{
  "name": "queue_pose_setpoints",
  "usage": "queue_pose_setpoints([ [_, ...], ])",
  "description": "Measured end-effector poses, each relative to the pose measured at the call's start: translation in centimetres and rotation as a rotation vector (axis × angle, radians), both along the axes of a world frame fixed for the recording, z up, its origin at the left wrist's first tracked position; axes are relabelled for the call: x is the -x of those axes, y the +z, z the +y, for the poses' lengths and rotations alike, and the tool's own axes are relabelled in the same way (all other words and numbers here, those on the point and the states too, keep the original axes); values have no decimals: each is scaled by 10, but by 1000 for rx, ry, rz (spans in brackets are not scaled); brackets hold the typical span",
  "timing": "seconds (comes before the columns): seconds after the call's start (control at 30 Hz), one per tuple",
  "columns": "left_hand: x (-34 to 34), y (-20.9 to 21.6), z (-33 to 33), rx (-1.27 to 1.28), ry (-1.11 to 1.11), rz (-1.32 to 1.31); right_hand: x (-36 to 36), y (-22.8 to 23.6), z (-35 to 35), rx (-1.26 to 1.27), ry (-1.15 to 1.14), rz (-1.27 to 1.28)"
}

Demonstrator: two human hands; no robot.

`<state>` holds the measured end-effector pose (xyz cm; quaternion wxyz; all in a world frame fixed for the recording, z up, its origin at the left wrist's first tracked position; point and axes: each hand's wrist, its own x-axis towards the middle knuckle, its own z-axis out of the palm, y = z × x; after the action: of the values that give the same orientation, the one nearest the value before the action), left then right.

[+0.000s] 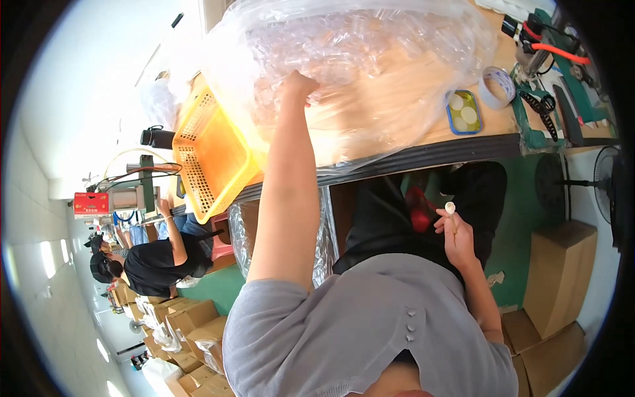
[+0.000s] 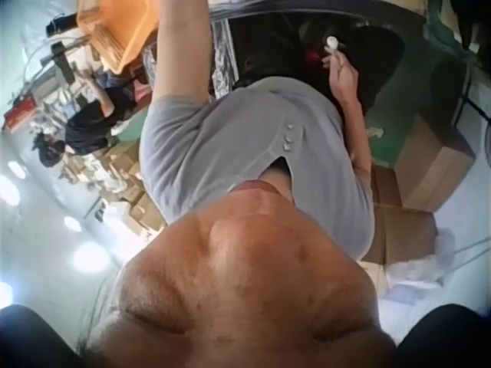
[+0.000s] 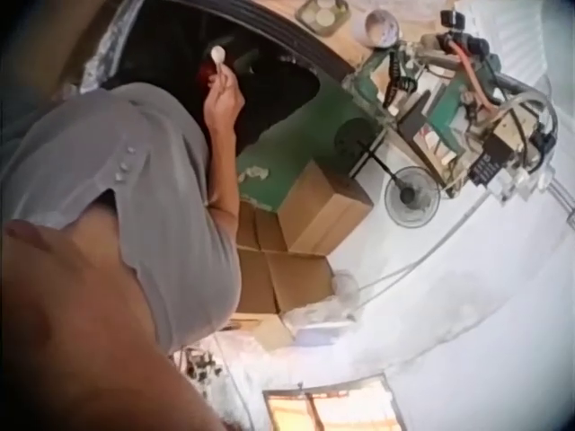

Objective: Applying a liquid substance using a swab to transparent plastic components at a workbench.

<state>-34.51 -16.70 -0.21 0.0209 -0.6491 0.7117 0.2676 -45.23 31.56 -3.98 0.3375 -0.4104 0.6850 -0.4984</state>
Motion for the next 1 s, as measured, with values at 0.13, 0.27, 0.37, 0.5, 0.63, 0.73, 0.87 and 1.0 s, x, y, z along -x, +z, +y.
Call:
queue_pose_setpoints([
  [0.13, 15, -2, 21, 84, -99, -101, 3, 2, 2, -24, -46, -35],
  [0.27, 18, -15, 46, 515, -75, -208, 6, 4, 0, -41, 3, -16],
  [0.37, 22, -7, 55, 549, -42, -245, 4, 4, -2, -10, -33, -25],
  [0.5, 10, -7, 68, 510, -118, -6, 10, 10, 2, -87, -33, -89],
  [0.63, -35, -30, 89, 134, 129, 732, 16, 22, -5, -132, -79, -92],
  [0.73, -59, -20, 127, -396, 163, 1440, 20, 45, -19, -77, -57, -172],
  [0.87, -62, 5, 190, -561, 357, 1656, 26, 71, -41, 115, 62, -78],
  [1.0, -75, 1, 213, -613, 324, 1709, 26, 83, -64, 230, 74, 125],
])
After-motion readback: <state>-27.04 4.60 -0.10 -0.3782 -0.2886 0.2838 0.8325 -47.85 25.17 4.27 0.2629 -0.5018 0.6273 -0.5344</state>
